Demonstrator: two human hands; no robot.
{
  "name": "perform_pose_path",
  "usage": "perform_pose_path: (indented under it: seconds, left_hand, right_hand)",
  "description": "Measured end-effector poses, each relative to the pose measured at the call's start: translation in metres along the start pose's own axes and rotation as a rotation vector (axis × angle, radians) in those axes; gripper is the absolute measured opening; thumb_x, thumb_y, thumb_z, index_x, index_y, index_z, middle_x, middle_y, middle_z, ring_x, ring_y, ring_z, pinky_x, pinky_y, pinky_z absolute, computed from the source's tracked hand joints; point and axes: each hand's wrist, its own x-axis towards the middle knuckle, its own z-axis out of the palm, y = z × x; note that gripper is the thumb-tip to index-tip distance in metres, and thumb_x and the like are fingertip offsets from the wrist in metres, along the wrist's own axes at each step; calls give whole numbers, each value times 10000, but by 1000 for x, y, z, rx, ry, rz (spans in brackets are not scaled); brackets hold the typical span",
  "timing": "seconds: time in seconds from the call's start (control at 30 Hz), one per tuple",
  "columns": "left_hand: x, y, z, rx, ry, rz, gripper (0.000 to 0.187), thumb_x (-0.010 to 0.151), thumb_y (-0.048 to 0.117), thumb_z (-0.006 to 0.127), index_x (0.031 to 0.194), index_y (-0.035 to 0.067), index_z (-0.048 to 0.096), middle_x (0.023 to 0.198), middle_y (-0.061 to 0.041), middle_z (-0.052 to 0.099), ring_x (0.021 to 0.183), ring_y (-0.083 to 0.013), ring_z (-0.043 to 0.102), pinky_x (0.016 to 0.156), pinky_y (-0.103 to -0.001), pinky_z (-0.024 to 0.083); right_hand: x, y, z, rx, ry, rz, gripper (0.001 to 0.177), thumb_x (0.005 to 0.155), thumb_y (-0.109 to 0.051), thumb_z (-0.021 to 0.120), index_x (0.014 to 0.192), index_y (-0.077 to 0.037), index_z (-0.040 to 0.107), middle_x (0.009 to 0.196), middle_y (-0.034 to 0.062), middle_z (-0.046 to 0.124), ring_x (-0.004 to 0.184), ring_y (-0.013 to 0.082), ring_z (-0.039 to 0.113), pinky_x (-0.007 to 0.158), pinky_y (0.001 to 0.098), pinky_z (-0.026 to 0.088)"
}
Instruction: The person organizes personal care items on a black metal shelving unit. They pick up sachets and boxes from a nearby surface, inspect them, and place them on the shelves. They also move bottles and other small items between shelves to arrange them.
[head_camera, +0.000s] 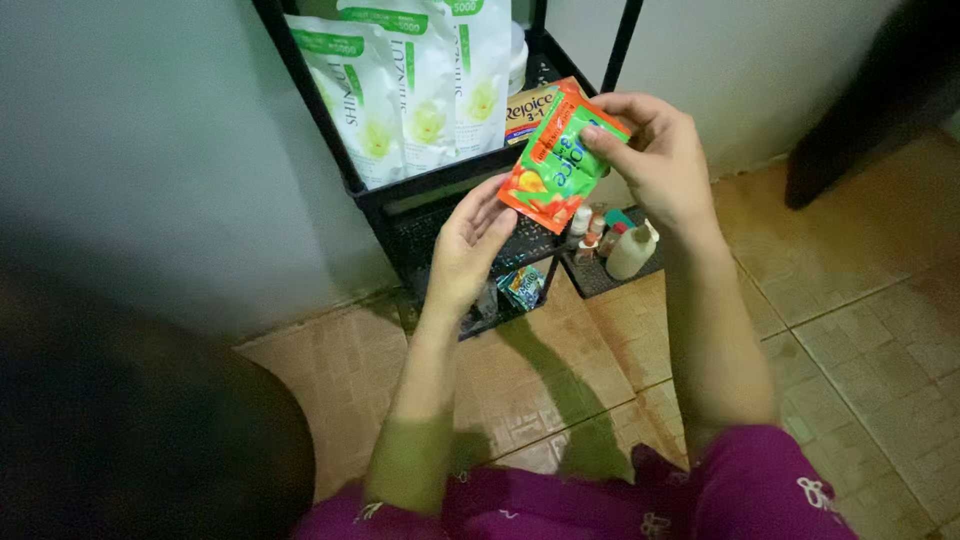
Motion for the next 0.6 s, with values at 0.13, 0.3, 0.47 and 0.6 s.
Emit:
perform_pose_path:
  seconds: [0.13,0.3,0.47,0.6]
  left_hand:
    - [-7,4,2,25,-1,-6,526,1023,94,665,1495,-31,471,1470,-135,583,1374,-184,559,1178,-341,434]
    - [-15,5,16,133,64,-40,540,988,80,697,1469,-38,481,1387,-114,627,1256,-153,606,1072,-302,491]
    - [-17,1,29,170,83,-95,292,1032,66,731,1260,-105,670,1124,-141,742,943,-151,685,845,-295,568]
    - [-14,4,41,-113,329,-56,266,975,99,681,1215,-7,634,1139,-82,744,968,-121,729,819,-280,601]
  right_hand:
    - [-5,-1,0,32,-19,-4,266,993,-66,757,1229,33,683,1089,48,721,922,73,648,795,235,540]
    - [-12,-13,-4,31,-164,-51,264,987,-17,732,1233,43,659,1160,49,711,1036,78,672,930,254,579]
    - [-22,-15,1,27,-100,-111,333,1006,-32,731,1309,27,605,1176,64,693,1071,105,647,958,278,572]
    - [-22,-10,1,124,-238,4,384,945,-70,736,1285,-23,565,1138,19,696,1035,99,670,931,272,570]
